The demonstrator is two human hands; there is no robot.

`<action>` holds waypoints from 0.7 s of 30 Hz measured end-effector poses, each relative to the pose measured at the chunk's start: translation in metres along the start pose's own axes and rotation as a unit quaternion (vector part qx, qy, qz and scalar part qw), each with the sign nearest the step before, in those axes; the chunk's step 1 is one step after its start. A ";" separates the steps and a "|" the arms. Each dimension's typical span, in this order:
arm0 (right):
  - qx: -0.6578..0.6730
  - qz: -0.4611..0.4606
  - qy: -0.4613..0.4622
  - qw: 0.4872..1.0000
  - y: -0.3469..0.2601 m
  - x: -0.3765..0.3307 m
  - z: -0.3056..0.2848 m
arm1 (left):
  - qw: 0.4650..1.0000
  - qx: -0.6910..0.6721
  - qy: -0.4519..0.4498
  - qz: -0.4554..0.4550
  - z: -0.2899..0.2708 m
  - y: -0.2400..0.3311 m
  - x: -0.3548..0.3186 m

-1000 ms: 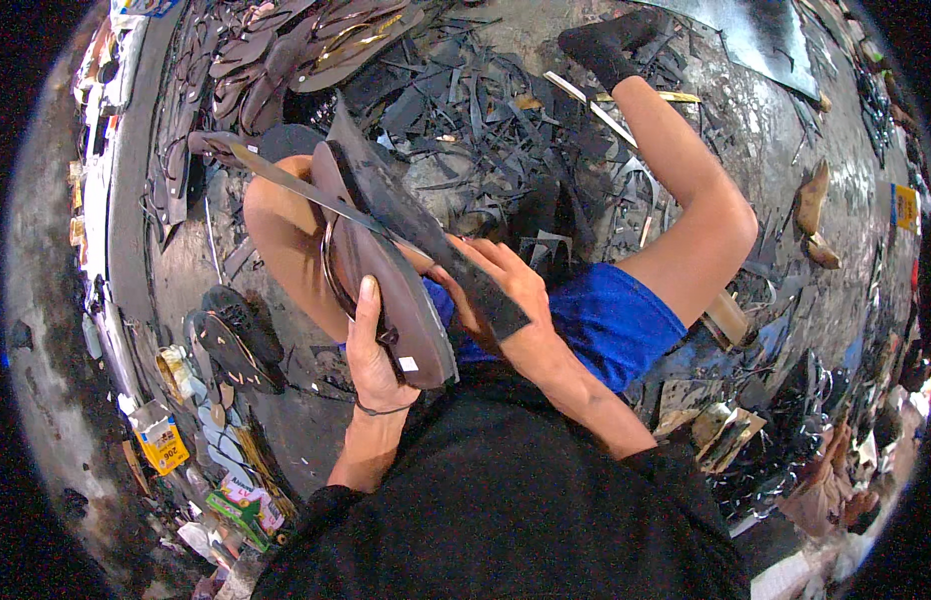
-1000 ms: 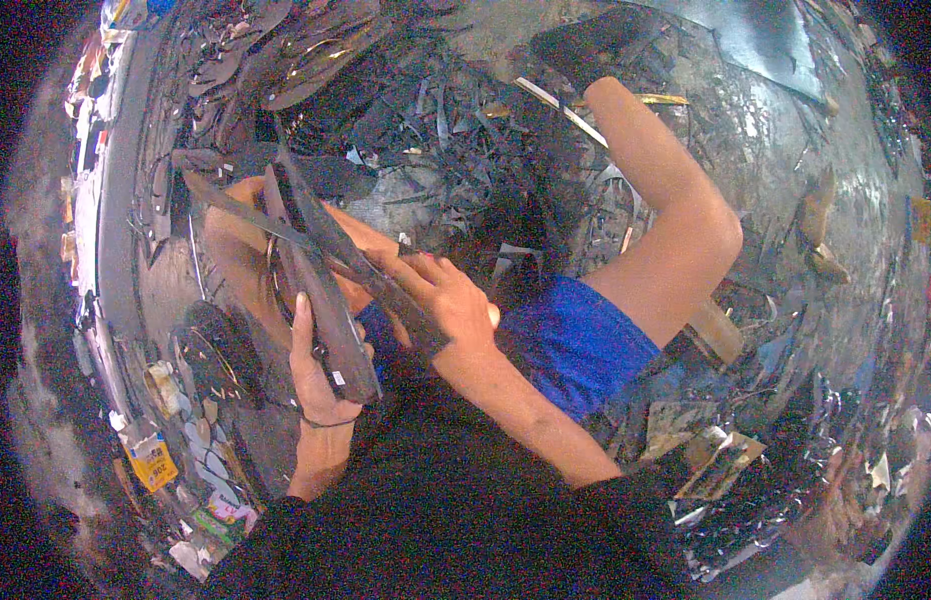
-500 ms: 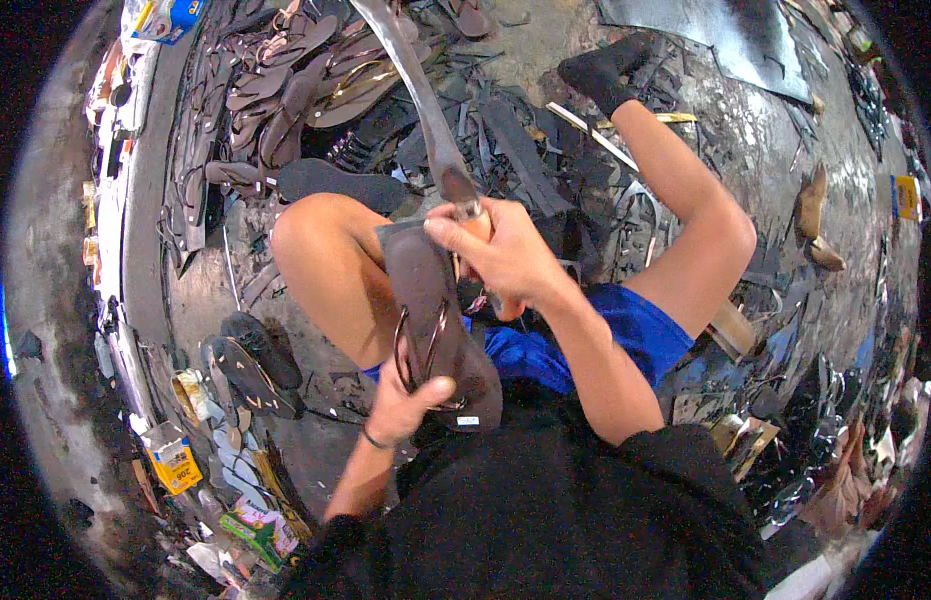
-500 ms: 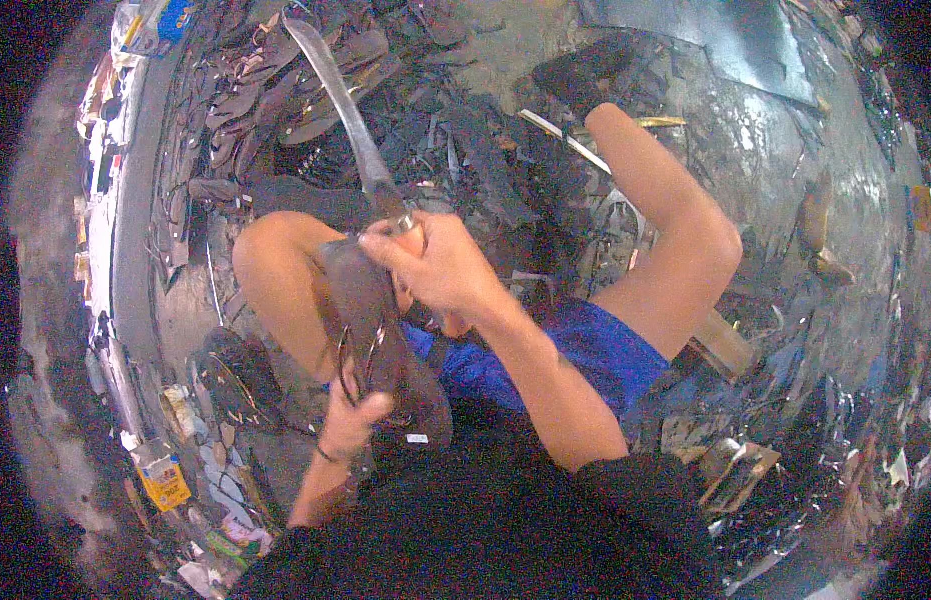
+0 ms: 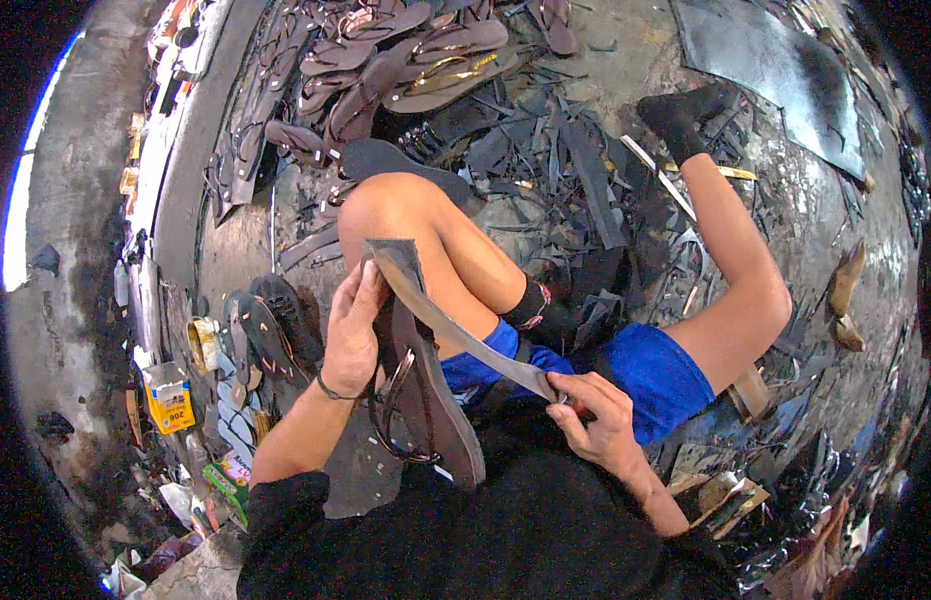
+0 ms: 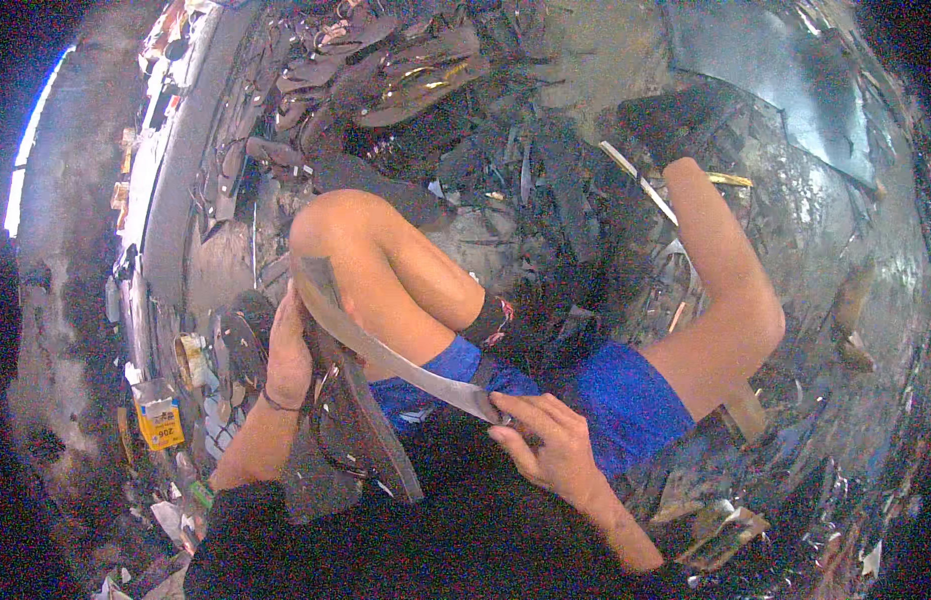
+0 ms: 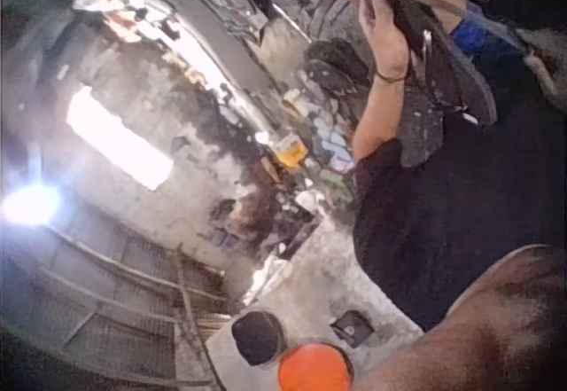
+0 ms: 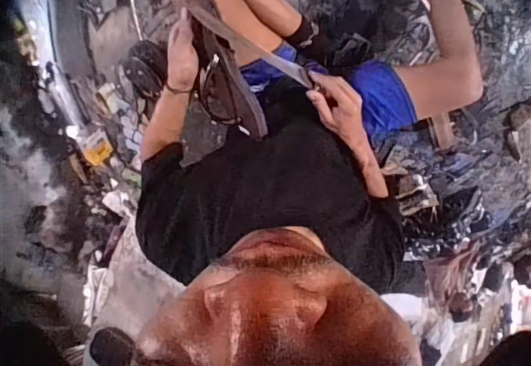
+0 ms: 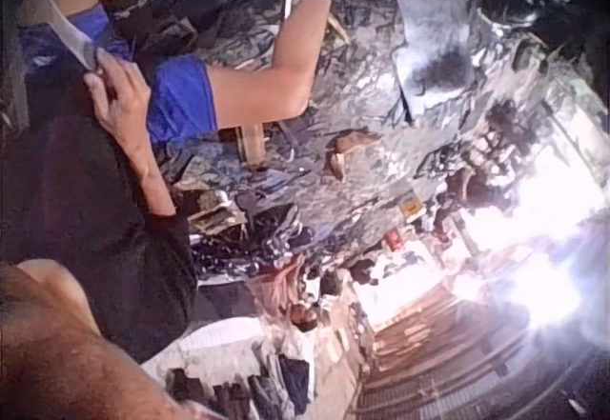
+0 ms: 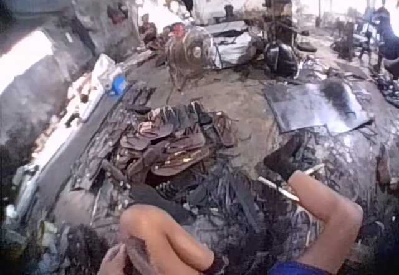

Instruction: The person sits on the floor and uses a knife to scrape and trim the soles of multiple flip-flops. They handle each sandal one at a time, turning them over and working along the edges and surfaces of the soles.

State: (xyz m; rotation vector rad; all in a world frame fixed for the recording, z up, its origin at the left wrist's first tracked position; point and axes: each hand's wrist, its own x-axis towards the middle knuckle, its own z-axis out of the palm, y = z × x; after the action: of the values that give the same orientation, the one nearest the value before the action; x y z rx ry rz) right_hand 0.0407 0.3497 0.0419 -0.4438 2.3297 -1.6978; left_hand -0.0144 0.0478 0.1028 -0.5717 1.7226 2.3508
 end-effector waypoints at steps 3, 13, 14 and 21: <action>-0.087 -0.056 0.057 0.993 0.007 0.011 0.001 | 0.998 0.051 0.021 0.033 0.005 -0.009 -0.006; -0.143 -0.038 -0.014 0.989 -0.059 0.071 -0.066 | 0.984 0.153 -0.085 0.020 0.024 0.001 -0.001; -0.134 -0.036 -0.032 0.990 -0.065 0.077 -0.072 | 0.986 0.137 -0.092 0.016 0.032 0.005 -0.001; -0.140 -0.036 -0.127 0.981 -0.094 0.111 -0.098 | 0.987 0.055 -0.110 -0.104 0.053 0.023 -0.008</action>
State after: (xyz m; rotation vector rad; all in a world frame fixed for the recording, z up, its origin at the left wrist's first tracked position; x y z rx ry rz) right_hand -0.0872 0.3686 0.1611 -0.7573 2.3887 -1.2531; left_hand -0.0263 0.0911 0.1403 -0.4309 1.5985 2.0759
